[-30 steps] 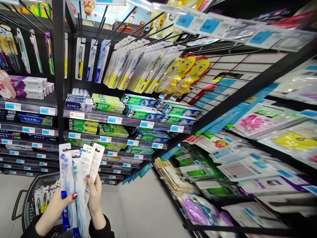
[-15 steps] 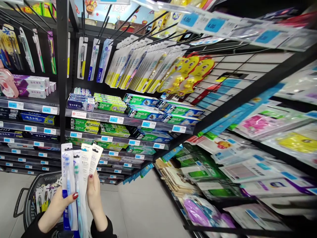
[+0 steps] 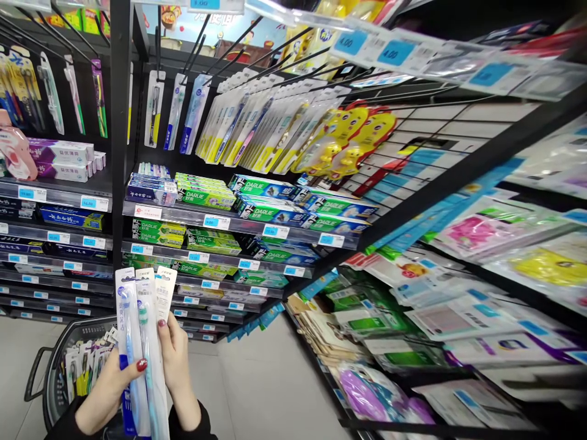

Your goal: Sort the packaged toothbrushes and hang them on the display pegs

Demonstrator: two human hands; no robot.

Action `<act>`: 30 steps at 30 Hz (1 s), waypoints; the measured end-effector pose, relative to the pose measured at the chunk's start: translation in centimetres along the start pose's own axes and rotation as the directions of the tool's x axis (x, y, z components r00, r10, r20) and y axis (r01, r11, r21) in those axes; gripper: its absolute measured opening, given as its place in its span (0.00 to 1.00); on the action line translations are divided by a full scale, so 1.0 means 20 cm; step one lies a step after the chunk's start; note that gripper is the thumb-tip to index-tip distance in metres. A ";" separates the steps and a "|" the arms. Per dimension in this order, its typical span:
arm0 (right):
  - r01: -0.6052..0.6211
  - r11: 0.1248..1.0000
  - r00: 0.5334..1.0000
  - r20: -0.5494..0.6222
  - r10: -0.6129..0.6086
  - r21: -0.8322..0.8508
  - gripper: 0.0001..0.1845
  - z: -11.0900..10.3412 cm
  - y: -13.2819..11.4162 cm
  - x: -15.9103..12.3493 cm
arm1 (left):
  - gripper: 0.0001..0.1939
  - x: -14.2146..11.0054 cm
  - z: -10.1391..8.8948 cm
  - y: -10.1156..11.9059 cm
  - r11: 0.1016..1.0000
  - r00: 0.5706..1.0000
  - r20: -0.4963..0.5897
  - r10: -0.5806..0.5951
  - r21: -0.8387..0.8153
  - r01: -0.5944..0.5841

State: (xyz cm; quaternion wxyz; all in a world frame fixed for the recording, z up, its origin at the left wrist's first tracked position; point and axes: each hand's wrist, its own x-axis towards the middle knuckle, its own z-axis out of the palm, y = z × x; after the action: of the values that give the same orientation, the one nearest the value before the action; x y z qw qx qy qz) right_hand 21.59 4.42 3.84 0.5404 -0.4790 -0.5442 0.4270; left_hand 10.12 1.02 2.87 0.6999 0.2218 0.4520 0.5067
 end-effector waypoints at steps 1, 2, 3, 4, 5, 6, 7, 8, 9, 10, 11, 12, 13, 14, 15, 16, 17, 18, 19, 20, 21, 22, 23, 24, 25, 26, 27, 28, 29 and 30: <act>0.000 1.000 1.000 0.002 0.000 -0.005 0.17 0.00 -0.01 0.00 | 0.35 0.00 0.00 0.00 1.000 1.000 0.000 0.003 0.011 -0.003; 0.000 1.000 1.000 0.018 0.000 0.006 0.16 -0.01 -0.01 0.00 | 0.35 0.01 0.00 0.00 1.000 1.000 0.001 0.011 0.026 -0.011; 0.000 1.000 0.999 0.046 -0.002 0.032 0.16 -0.01 -0.02 0.00 | 0.35 0.01 0.00 0.00 0.999 1.000 0.001 0.026 0.041 -0.026; -0.002 0.998 0.997 0.080 -0.003 0.065 0.16 -0.01 -0.02 0.00 | 0.35 0.01 0.00 0.01 0.998 0.999 -0.002 0.039 0.051 -0.038; -0.007 0.995 0.994 0.110 -0.003 0.096 0.17 -0.01 -0.03 0.00 | 0.35 0.01 -0.01 0.01 0.998 0.999 -0.007 0.046 0.052 -0.046; -0.012 0.993 0.992 0.126 -0.003 0.114 0.17 -0.01 -0.02 -0.01 | 0.35 0.00 -0.01 0.02 0.998 0.999 -0.008 0.044 0.041 -0.043; -0.014 0.993 0.993 0.122 0.000 0.116 0.16 0.00 -0.02 -0.01 | 0.36 0.00 -0.01 0.03 0.999 0.999 -0.004 0.032 0.021 -0.031; -0.012 0.995 0.995 0.103 0.002 0.102 0.15 0.00 -0.01 -0.02 | 0.36 -0.01 -0.02 0.03 1.000 1.000 0.007 0.016 0.001 -0.016; -0.008 0.997 0.997 0.078 0.002 0.073 0.15 0.00 -0.01 -0.02 | 0.37 -0.01 -0.02 0.04 1.000 1.000 0.020 0.005 -0.009 -0.004; -0.001 0.999 0.999 0.055 -0.001 0.036 0.14 0.00 0.00 -0.03 | 0.38 -0.02 -0.02 0.05 1.000 0.999 0.035 0.005 -0.003 -0.005; 0.007 1.000 0.999 0.039 -0.007 -0.004 0.13 0.01 0.01 -0.03 | 0.38 -0.03 -0.02 0.05 1.000 0.999 0.049 0.014 0.018 -0.014; 0.014 0.999 1.000 0.028 -0.013 -0.043 0.13 0.01 0.02 -0.04 | 0.38 -0.03 -0.01 0.05 0.998 0.998 0.061 0.025 0.052 -0.028; 0.018 0.997 1.000 0.016 -0.017 -0.081 0.11 0.01 0.02 -0.04 | 0.39 -0.03 -0.01 0.05 0.995 0.997 0.073 0.037 0.091 -0.044; 0.017 0.993 1.000 -0.003 -0.017 -0.115 0.10 0.01 0.03 -0.04 | 0.38 -0.04 -0.01 0.05 0.990 0.995 0.091 0.046 0.128 -0.058; 0.010 0.989 0.999 -0.029 -0.014 -0.146 0.08 0.01 0.03 -0.04 | 0.38 -0.04 -0.01 0.05 0.986 0.992 0.115 0.051 0.153 -0.068; -0.001 0.984 0.998 -0.060 -0.010 -0.176 0.06 0.01 0.03 -0.05 | 0.37 -0.04 -0.01 0.05 0.983 0.988 0.146 0.049 0.170 -0.074; -0.012 0.978 0.996 -0.094 -0.008 -0.209 0.04 0.01 0.03 -0.05 | 0.35 -0.04 -0.01 0.04 0.979 0.981 0.187 0.047 0.185 -0.082; -0.021 0.970 0.992 -0.126 -0.010 -0.243 0.03 0.02 0.03 -0.05 | 0.33 -0.05 -0.01 0.04 0.976 0.970 0.239 0.042 0.200 -0.092; -0.025 0.961 0.988 -0.152 -0.017 -0.275 0.03 0.02 0.03 -0.05 | 0.31 -0.05 -0.01 0.04 0.971 0.955 0.295 0.037 0.216 -0.104; -0.026 0.954 0.985 -0.170 -0.026 -0.298 0.03 0.03 0.03 -0.05 | 0.29 -0.05 0.00 0.04 0.966 0.939 0.341 0.035 0.230 -0.119; -0.026 0.950 0.983 -0.180 -0.032 -0.312 0.04 0.03 0.03 -0.05 | 0.28 -0.06 0.00 0.04 0.963 0.928 0.371 0.038 0.236 -0.134; -0.028 0.948 0.982 -0.187 -0.034 -0.316 0.04 0.04 0.03 -0.05 | 0.27 -0.06 0.01 0.03 0.961 0.923 0.381 0.049 0.233 -0.147; -0.031 0.948 0.981 -0.193 -0.032 -0.316 0.05 0.04 0.04 -0.05 | 0.27 -0.06 0.01 0.03 0.962 0.927 0.370 0.066 0.223 -0.158; -0.035 0.947 0.981 -0.194 -0.028 -0.318 0.05 0.05 0.04 -0.05 | 0.27 -0.05 0.02 0.02 0.964 0.936 0.342 0.084 0.210 -0.163; -0.037 0.947 0.982 -0.188 -0.025 -0.319 0.04 0.04 0.04 -0.04 | 0.26 -0.05 0.02 0.01 0.966 0.947 0.305 0.100 0.198 -0.166; -0.034 0.950 0.985 -0.171 -0.021 -0.310 0.03 0.03 0.05 -0.04 | 0.25 -0.04 0.02 -0.01 0.969 0.957 0.270 0.108 0.186 -0.162; -0.025 0.958 0.987 -0.159 -0.022 -0.287 0.01 0.02 0.05 -0.04 | 0.24 -0.03 0.02 -0.02 0.973 0.966 0.237 0.106 0.173 -0.150; -0.011 0.967 0.987 -0.159 -0.031 -0.255 0.02 0.00 0.04 -0.03 | 0.24 -0.02 0.01 -0.02 0.977 0.974 0.202 0.101 0.162 -0.135; 0.014 0.975 0.983 -0.177 -0.054 -0.221 0.04 -0.02 0.03 -0.04 | 0.23 -0.01 0.00 -0.03 0.980 0.982 0.165 0.097 0.156 -0.123; 0.050 0.979 0.973 -0.212 -0.093 -0.200 0.06 -0.04 0.01 -0.04 | 0.22 0.00 0.00 -0.03 0.980 0.987 0.132 0.093 0.165 -0.115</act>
State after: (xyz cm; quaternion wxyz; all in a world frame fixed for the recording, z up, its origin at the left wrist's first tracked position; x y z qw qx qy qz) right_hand 22.28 3.61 3.45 0.5636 -0.5535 -0.5367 0.2966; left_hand 10.31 0.76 2.43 0.6773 0.3355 0.4376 0.4871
